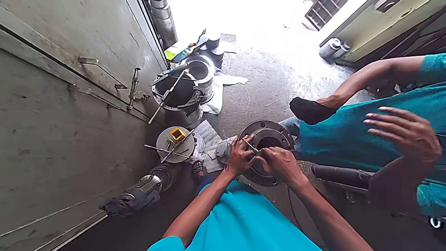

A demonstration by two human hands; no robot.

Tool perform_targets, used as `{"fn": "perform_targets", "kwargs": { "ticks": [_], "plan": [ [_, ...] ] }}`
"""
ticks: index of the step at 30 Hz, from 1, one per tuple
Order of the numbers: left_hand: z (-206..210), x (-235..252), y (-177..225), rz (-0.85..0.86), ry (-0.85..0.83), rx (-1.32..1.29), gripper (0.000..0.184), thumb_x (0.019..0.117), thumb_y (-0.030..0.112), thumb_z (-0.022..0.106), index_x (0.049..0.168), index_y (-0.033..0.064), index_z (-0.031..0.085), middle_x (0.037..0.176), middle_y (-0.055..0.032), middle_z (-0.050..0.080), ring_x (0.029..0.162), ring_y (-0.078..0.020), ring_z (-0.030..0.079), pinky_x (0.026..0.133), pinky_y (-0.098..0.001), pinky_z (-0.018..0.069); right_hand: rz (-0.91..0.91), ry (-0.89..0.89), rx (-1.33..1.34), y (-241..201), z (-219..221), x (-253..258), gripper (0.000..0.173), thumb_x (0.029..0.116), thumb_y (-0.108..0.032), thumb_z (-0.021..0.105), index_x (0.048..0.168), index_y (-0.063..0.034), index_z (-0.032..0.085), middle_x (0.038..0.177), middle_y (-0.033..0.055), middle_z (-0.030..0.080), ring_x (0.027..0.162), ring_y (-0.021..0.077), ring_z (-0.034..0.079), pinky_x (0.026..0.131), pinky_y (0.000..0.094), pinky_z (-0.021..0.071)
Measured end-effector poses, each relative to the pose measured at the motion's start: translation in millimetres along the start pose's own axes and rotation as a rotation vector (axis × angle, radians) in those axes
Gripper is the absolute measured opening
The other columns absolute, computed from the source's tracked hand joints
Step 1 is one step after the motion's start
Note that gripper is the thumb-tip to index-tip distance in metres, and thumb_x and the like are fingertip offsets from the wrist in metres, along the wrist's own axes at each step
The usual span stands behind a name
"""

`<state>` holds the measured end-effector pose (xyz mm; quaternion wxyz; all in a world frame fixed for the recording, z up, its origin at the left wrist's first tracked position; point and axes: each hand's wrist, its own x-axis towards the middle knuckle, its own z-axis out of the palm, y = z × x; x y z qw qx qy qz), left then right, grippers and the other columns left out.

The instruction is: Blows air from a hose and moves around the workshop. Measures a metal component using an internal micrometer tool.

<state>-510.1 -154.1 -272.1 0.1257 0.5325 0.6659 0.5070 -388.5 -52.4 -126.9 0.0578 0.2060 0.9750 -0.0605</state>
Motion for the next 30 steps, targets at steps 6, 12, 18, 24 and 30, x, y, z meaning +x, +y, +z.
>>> {"fn": "perform_targets", "kwargs": {
  "ticks": [6, 12, 18, 24, 30],
  "plan": [
    [-0.8, 0.7, 2.4, 0.006, 0.009, 0.002, 0.019, 0.0938, 0.033, 0.069, 0.099, 0.0212, 0.082, 0.148, -0.0032, 0.059, 0.148, -0.0224, 0.042, 0.124, -0.0579, 0.0233, 0.415, -0.290, 0.081, -29.3, -12.4, 7.2, 0.072, 0.1063, -0.046, 0.041, 0.166, -0.0137, 0.016, 0.081, 0.0177, 0.069, 0.080, 0.0409, 0.070, 0.075, 0.0569, 0.0546],
    [-0.2, 0.9, 0.5, 0.006, 0.001, 0.002, 0.018, 0.0947, 0.035, 0.069, 0.101, 0.0239, 0.082, 0.149, -0.0015, 0.058, 0.149, -0.0209, 0.040, 0.125, -0.0563, 0.0224, 0.415, -0.165, 0.200, -16.3, -13.2, -1.6, 0.066, 0.1066, -0.044, 0.043, 0.164, -0.0147, 0.027, 0.076, 0.0160, 0.067, 0.073, 0.0387, 0.068, 0.071, 0.0571, 0.0538],
    [1.5, 0.2, -0.5, 0.018, 0.011, -0.002, 0.018, 0.0948, 0.034, 0.069, 0.099, 0.0224, 0.082, 0.149, -0.0036, 0.058, 0.148, -0.0232, 0.041, 0.124, -0.0591, 0.0235, 0.098, 0.097, 0.187, 6.4, -9.1, -18.0, 0.057, 0.0947, -0.042, 0.063, 0.145, -0.0156, 0.058, 0.136, 0.0133, 0.062, 0.113, 0.0324, 0.066, 0.087, 0.0508, 0.0578],
    [1.4, -0.3, -1.1, 0.017, 0.010, -0.001, 0.021, 0.0947, 0.037, 0.068, 0.099, 0.0219, 0.082, 0.148, -0.0038, 0.059, 0.148, -0.0235, 0.042, 0.124, -0.0587, 0.0229, 0.377, -0.220, 0.260, -22.5, -6.1, -13.9, 0.076, 0.0920, -0.051, 0.069, 0.151, -0.0094, 0.044, 0.091, 0.0157, 0.073, 0.082, 0.0377, 0.072, 0.075, 0.0582, 0.0561],
    [0.9, -0.6, -2.1, 0.017, -0.002, 0.011, 0.020, 0.0936, 0.035, 0.069, 0.098, 0.0201, 0.082, 0.145, -0.0073, 0.061, 0.146, -0.0250, 0.044, 0.124, -0.0596, 0.0228, 0.244, -0.129, 0.363, -5.6, 10.7, -21.5, 0.057, 0.0946, -0.024, 0.064, 0.150, -0.0180, 0.052, 0.100, 0.0153, 0.074, 0.085, 0.0353, 0.072, 0.077, 0.0579, 0.0563]
  ]
}}
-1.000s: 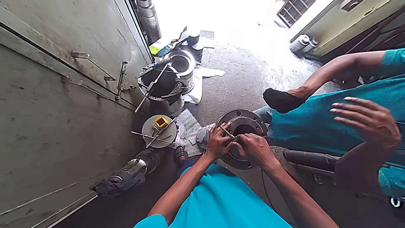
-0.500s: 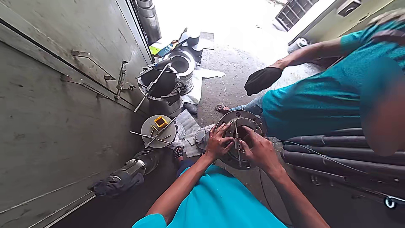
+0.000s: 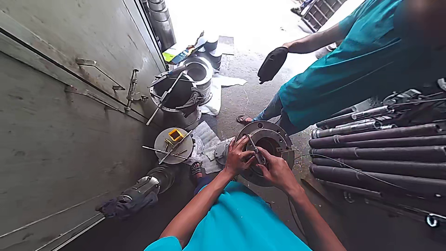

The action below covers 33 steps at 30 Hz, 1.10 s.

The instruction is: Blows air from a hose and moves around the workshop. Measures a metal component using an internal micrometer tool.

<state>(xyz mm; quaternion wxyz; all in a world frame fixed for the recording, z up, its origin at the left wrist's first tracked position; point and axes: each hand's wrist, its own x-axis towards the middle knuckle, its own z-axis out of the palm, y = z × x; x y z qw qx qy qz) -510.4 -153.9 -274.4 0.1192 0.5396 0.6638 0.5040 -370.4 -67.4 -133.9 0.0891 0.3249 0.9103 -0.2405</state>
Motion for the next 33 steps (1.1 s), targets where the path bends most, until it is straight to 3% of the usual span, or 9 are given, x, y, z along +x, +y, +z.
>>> {"fn": "perform_targets", "kwargs": {
  "ticks": [5, 7, 9, 14, 17, 20, 25, 30, 33],
  "plan": [
    [1.0, 0.6, -0.3, 0.005, 0.012, -0.004, 0.021, 0.0934, 0.034, 0.069, 0.097, 0.0182, 0.082, 0.147, -0.0050, 0.060, 0.146, -0.0235, 0.044, 0.124, -0.0579, 0.0237, -0.056, 0.011, -0.076, 1.6, -4.2, 6.6, 0.061, 0.0891, -0.010, 0.062, 0.147, -0.0298, 0.057, 0.115, 0.0152, 0.068, 0.094, 0.0338, 0.070, 0.078, 0.0546, 0.0564],
    [1.7, -0.5, -0.4, 0.000, 0.035, -0.019, 0.020, 0.0908, 0.031, 0.071, 0.095, 0.0144, 0.082, 0.146, -0.0047, 0.061, 0.147, -0.0231, 0.044, 0.124, -0.0576, 0.0239, -0.127, 0.042, -0.090, 1.2, -2.8, 10.0, 0.066, 0.0831, 0.001, 0.061, 0.141, -0.0314, 0.064, 0.118, 0.0171, 0.068, 0.100, 0.0376, 0.067, 0.082, 0.0576, 0.0522],
    [2.4, -0.3, 0.5, 0.000, 0.040, -0.020, 0.019, 0.0906, 0.030, 0.072, 0.093, 0.0140, 0.082, 0.147, -0.0037, 0.060, 0.147, -0.0219, 0.043, 0.124, -0.0567, 0.0235, -0.135, 0.057, -0.088, -1.1, -3.6, 11.2, 0.063, 0.0838, 0.003, 0.060, 0.138, -0.0294, 0.066, 0.118, 0.0159, 0.069, 0.100, 0.0369, 0.069, 0.083, 0.0579, 0.0532],
    [-0.4, 0.8, 1.2, 0.007, 0.019, 0.006, 0.020, 0.0919, 0.033, 0.070, 0.095, 0.0164, 0.082, 0.147, -0.0042, 0.061, 0.147, -0.0225, 0.044, 0.124, -0.0572, 0.0237, 0.017, 0.070, -0.179, -8.8, 1.6, 9.7, 0.046, 0.1014, -0.034, 0.054, 0.146, -0.0242, 0.059, 0.101, 0.0147, 0.073, 0.085, 0.0366, 0.072, 0.071, 0.0572, 0.0555],
    [-1.7, 0.6, 3.0, -0.004, 0.018, 0.001, 0.019, 0.0920, 0.031, 0.069, 0.096, 0.0181, 0.082, 0.144, -0.0070, 0.062, 0.145, -0.0241, 0.047, 0.123, -0.0592, 0.0240, 0.173, 0.000, -0.199, -22.7, -2.2, 11.2, 0.067, 0.1036, -0.047, 0.050, 0.160, -0.0132, 0.036, 0.083, 0.0183, 0.071, 0.080, 0.0410, 0.071, 0.074, 0.0583, 0.0546],
    [-0.5, 0.8, 3.5, -0.009, 0.019, -0.007, 0.017, 0.0915, 0.029, 0.070, 0.098, 0.0192, 0.082, 0.144, -0.0068, 0.062, 0.146, -0.0245, 0.045, 0.123, -0.0595, 0.0244, 0.267, -0.050, -0.152, -29.7, -2.7, 14.6, 0.081, 0.1052, -0.050, 0.048, 0.165, -0.0088, 0.012, 0.080, 0.0172, 0.068, 0.080, 0.0400, 0.069, 0.078, 0.0562, 0.0548],
    [-0.7, 2.0, 4.1, -0.002, 0.037, -0.002, 0.017, 0.0897, 0.028, 0.071, 0.097, 0.0186, 0.082, 0.147, -0.0048, 0.060, 0.146, -0.0244, 0.044, 0.123, -0.0584, 0.0258, 0.315, -0.005, -0.056, -40.5, 0.0, 17.3, 0.071, 0.1075, -0.044, 0.046, 0.164, -0.0091, 0.020, 0.082, 0.0172, 0.069, 0.080, 0.0383, 0.070, 0.078, 0.0555, 0.0551],
    [-1.4, 1.6, 5.1, -0.003, 0.039, -0.008, 0.016, 0.0909, 0.029, 0.070, 0.095, 0.0182, 0.082, 0.147, -0.0041, 0.060, 0.146, -0.0232, 0.045, 0.123, -0.0582, 0.0257, 0.344, 0.053, 0.059, -44.3, 4.8, 16.0, 0.069, 0.1080, -0.038, 0.048, 0.163, -0.0061, 0.019, 0.082, 0.0165, 0.068, 0.075, 0.0343, 0.070, 0.076, 0.0539, 0.0565],
    [-1.7, 1.7, 4.4, 0.002, 0.044, -0.003, 0.017, 0.0917, 0.031, 0.070, 0.096, 0.0191, 0.082, 0.147, -0.0034, 0.060, 0.146, -0.0226, 0.044, 0.123, -0.0577, 0.0258, 0.292, 0.052, 0.129, -33.2, 8.2, 16.1, 0.062, 0.1074, -0.040, 0.049, 0.159, -0.0103, 0.031, 0.079, 0.0133, 0.067, 0.068, 0.0283, 0.069, 0.070, 0.0497, 0.0584]
  ]
}}
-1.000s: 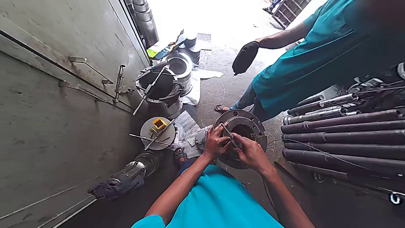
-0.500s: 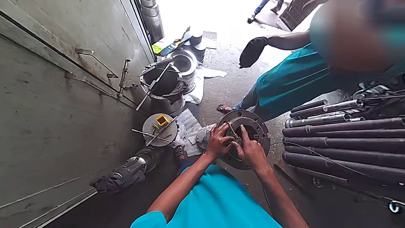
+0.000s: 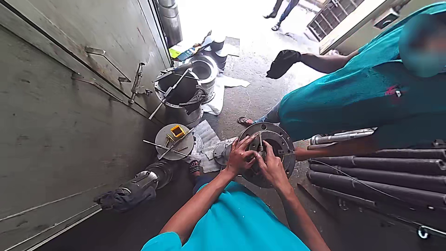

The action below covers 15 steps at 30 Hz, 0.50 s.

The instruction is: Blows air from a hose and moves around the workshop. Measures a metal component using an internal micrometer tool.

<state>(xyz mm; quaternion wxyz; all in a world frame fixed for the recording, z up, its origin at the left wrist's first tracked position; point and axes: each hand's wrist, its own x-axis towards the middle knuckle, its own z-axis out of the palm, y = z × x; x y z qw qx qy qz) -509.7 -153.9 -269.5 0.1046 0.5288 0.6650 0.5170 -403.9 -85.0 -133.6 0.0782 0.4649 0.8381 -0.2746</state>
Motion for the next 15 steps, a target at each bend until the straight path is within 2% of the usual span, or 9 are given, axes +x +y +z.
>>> {"fn": "perform_targets", "kwargs": {
  "ticks": [2, 4, 7, 9, 13, 15],
  "plan": [
    [-0.7, -0.3, 0.0, -0.004, -0.013, -0.001, 0.018, 0.0919, 0.031, 0.069, 0.098, 0.0198, 0.082, 0.148, -0.0042, 0.059, 0.146, -0.0231, 0.044, 0.123, -0.0576, 0.0255, -0.081, -0.020, 0.002, 8.2, -1.3, -0.9, 0.063, 0.1043, -0.037, 0.055, 0.157, -0.0102, 0.035, 0.084, 0.0133, 0.069, 0.071, 0.0282, 0.068, 0.072, 0.0491, 0.0561],
    [-1.6, 0.3, 1.2, -0.010, -0.023, -0.009, 0.019, 0.0920, 0.032, 0.070, 0.099, 0.0190, 0.082, 0.148, -0.0064, 0.059, 0.146, -0.0253, 0.044, 0.123, -0.0593, 0.0257, -0.170, -0.007, 0.024, 20.7, -2.5, -2.4, 0.066, 0.0965, -0.033, 0.066, 0.153, -0.0081, 0.042, 0.095, 0.0129, 0.073, 0.079, 0.0270, 0.071, 0.077, 0.0484, 0.0579],
    [-0.3, -0.6, 1.1, -0.013, -0.016, -0.013, 0.019, 0.0935, 0.034, 0.071, 0.098, 0.0193, 0.082, 0.146, -0.0073, 0.060, 0.145, -0.0256, 0.046, 0.123, -0.0607, 0.0251, -0.278, 0.056, 0.078, 39.4, 2.0, -4.9, 0.053, 0.0937, -0.025, 0.067, 0.143, -0.0081, 0.056, 0.101, 0.0114, 0.074, 0.082, 0.0228, 0.072, 0.077, 0.0437, 0.0588],
    [0.0, -1.3, -0.4, -0.013, -0.033, -0.018, 0.020, 0.0936, 0.034, 0.070, 0.097, 0.0188, 0.082, 0.147, -0.0065, 0.060, 0.146, -0.0253, 0.045, 0.123, -0.0609, 0.0241, -0.335, 0.043, 0.072, 47.7, 1.5, -3.4, 0.050, 0.0937, -0.015, 0.062, 0.143, -0.0135, 0.059, 0.113, 0.0115, 0.074, 0.094, 0.0241, 0.073, 0.084, 0.0461, 0.0589],
    [2.3, -1.5, -1.9, -0.002, -0.021, -0.022, 0.021, 0.0920, 0.032, 0.071, 0.098, 0.0158, 0.082, 0.148, -0.0047, 0.059, 0.147, -0.0240, 0.044, 0.123, -0.0595, 0.0241, -0.409, -0.006, -0.083, 47.4, -9.9, 5.3, 0.060, 0.0893, -0.003, 0.057, 0.142, -0.0316, 0.062, 0.116, 0.0135, 0.069, 0.099, 0.0316, 0.068, 0.083, 0.0545, 0.0542],
    [2.6, -1.6, -2.4, 0.002, -0.003, -0.033, 0.023, 0.0914, 0.033, 0.070, 0.104, 0.0186, 0.082, 0.148, -0.0036, 0.059, 0.146, -0.0224, 0.044, 0.123, -0.0589, 0.0243, -0.495, 0.018, -0.211, 42.4, -15.9, 10.2, 0.063, 0.0879, 0.002, 0.056, 0.136, -0.0367, 0.066, 0.120, 0.0134, 0.068, 0.108, 0.0359, 0.065, 0.092, 0.0597, 0.0471]
  ]
}}
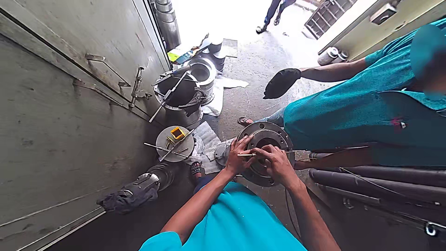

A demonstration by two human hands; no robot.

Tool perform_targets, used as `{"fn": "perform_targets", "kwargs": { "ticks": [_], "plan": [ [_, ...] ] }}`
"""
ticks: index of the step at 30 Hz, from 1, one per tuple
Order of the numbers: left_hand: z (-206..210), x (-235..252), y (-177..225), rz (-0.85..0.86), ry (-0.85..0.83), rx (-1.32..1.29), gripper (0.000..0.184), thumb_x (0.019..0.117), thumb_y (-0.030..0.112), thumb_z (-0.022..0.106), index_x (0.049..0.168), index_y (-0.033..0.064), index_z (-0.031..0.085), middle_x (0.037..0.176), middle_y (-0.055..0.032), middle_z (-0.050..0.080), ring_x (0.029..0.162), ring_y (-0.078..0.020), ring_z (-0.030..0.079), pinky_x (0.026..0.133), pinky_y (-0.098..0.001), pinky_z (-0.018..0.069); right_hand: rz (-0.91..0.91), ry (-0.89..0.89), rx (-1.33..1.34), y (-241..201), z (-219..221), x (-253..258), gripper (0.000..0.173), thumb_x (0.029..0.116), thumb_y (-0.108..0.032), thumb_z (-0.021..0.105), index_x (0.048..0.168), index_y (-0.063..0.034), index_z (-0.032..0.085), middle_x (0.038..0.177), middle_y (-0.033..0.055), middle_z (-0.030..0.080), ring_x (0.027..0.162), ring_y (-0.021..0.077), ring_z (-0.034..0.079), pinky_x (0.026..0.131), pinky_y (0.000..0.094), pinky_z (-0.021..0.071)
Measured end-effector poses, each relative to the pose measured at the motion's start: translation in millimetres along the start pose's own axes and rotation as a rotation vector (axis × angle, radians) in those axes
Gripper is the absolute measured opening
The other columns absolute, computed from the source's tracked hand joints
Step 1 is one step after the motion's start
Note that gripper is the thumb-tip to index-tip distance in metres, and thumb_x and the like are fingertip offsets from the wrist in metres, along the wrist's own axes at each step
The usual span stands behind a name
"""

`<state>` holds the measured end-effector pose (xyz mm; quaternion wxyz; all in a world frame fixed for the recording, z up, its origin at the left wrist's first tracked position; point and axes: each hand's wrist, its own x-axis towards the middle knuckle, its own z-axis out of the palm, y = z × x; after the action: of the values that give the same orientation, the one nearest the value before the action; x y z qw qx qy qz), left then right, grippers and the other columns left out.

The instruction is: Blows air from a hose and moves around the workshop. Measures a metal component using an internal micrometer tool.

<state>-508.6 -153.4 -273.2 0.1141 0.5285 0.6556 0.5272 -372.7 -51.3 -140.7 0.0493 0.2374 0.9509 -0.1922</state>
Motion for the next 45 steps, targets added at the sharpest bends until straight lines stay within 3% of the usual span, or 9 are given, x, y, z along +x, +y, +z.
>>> {"fn": "perform_targets", "kwargs": {
  "ticks": [3, 9, 15, 19, 23, 29, 33, 36, 45],
  "plan": [
    [-1.2, 0.5, -1.0, 0.003, -0.029, 0.049, 0.022, 0.0933, 0.035, 0.069, 0.109, 0.0250, 0.081, 0.151, -0.0011, 0.057, 0.147, -0.0206, 0.043, 0.123, -0.0581, 0.0242, -0.144, 0.074, -0.177, 1.6, -2.9, 8.7, 0.058, 0.0902, 0.003, 0.057, 0.126, -0.0416, 0.071, 0.122, 0.0093, 0.070, 0.122, 0.0353, 0.061, 0.108, 0.0614, 0.0402],
    [1.8, 0.5, -2.9, 0.018, 0.001, 0.063, 0.016, 0.0901, 0.027, 0.073, 0.100, 0.0174, 0.082, 0.147, -0.0033, 0.060, 0.144, -0.0218, 0.047, 0.122, -0.0592, 0.0278, -0.233, 0.043, -0.217, -5.3, -10.3, 7.8, 0.041, 0.0912, -0.023, 0.065, 0.132, -0.0258, 0.070, 0.127, 0.0080, 0.069, 0.121, 0.0336, 0.063, 0.096, 0.0556, 0.0510],
    [0.0, 0.6, 0.6, -0.007, 0.018, 0.011, 0.028, 0.0942, 0.039, 0.067, 0.097, 0.0151, 0.081, 0.146, -0.0036, 0.061, 0.145, -0.0214, 0.047, 0.123, -0.0579, 0.0257, -0.118, 0.085, -0.266, -10.6, -4.1, 12.7, 0.042, 0.1028, -0.041, 0.052, 0.129, -0.0131, 0.071, 0.090, 0.0124, 0.075, 0.076, 0.0326, 0.073, 0.065, 0.0499, 0.0571],
    [-1.7, 1.1, 1.8, -0.001, 0.014, 0.002, 0.019, 0.0906, 0.032, 0.072, 0.096, 0.0165, 0.082, 0.144, -0.0064, 0.062, 0.144, -0.0239, 0.047, 0.123, -0.0588, 0.0246, 0.155, 0.014, -0.329, -28.5, -0.2, 14.8, 0.063, 0.1058, -0.045, 0.039, 0.161, -0.0164, 0.035, 0.064, 0.0144, 0.064, 0.060, 0.0394, 0.066, 0.055, 0.0559, 0.0507],
    [-2.4, 1.8, 3.6, -0.003, 0.022, -0.008, 0.017, 0.0910, 0.030, 0.073, 0.092, 0.0155, 0.081, 0.146, -0.0050, 0.061, 0.145, -0.0230, 0.047, 0.123, -0.0590, 0.0257, 0.366, -0.020, -0.230, -43.9, 0.2, 19.4, 0.070, 0.1080, -0.047, 0.037, 0.167, -0.0184, 0.014, 0.068, 0.0152, 0.066, 0.067, 0.0398, 0.068, 0.066, 0.0559, 0.0533],
    [-1.5, 2.1, 3.8, -0.007, 0.015, 0.000, 0.016, 0.0927, 0.032, 0.072, 0.095, 0.0192, 0.082, 0.147, -0.0042, 0.060, 0.146, -0.0226, 0.045, 0.124, -0.0584, 0.0252, 0.313, -0.008, -0.063, -32.6, -10.9, 19.6, 0.069, 0.1085, -0.042, 0.044, 0.166, -0.0159, 0.016, 0.078, 0.0143, 0.068, 0.071, 0.0360, 0.068, 0.070, 0.0561, 0.0549],
    [-2.6, 2.2, 4.1, -0.009, 0.011, 0.009, 0.017, 0.0924, 0.031, 0.072, 0.099, 0.0196, 0.082, 0.145, -0.0054, 0.061, 0.145, -0.0240, 0.047, 0.123, -0.0585, 0.0258, -0.208, 0.091, -0.144, -9.0, -26.8, 10.2, 0.047, 0.0969, -0.008, 0.056, 0.141, -0.0220, 0.062, 0.144, 0.0087, 0.060, 0.122, 0.0333, 0.063, 0.092, 0.0533, 0.0548],
    [-1.5, 1.9, 3.1, -0.006, 0.006, 0.015, 0.018, 0.0923, 0.033, 0.071, 0.098, 0.0200, 0.082, 0.145, -0.0045, 0.061, 0.145, -0.0234, 0.046, 0.124, -0.0585, 0.0245, -0.411, -0.006, -0.207, 8.0, -28.1, 9.8, 0.037, 0.0965, -0.009, 0.058, 0.125, -0.0264, 0.072, 0.144, 0.0026, 0.061, 0.128, 0.0307, 0.058, 0.095, 0.0498, 0.0512],
    [-0.8, 2.4, 3.3, -0.004, 0.021, 0.016, 0.018, 0.0926, 0.032, 0.070, 0.096, 0.0194, 0.082, 0.147, -0.0028, 0.060, 0.145, -0.0215, 0.046, 0.124, -0.0570, 0.0256, -0.456, -0.032, -0.316, 16.6, -24.3, 20.1, 0.038, 0.0924, -0.022, 0.070, 0.130, -0.0235, 0.070, 0.135, 0.0007, 0.068, 0.112, 0.0298, 0.065, 0.089, 0.0459, 0.0531]
  ]
}}
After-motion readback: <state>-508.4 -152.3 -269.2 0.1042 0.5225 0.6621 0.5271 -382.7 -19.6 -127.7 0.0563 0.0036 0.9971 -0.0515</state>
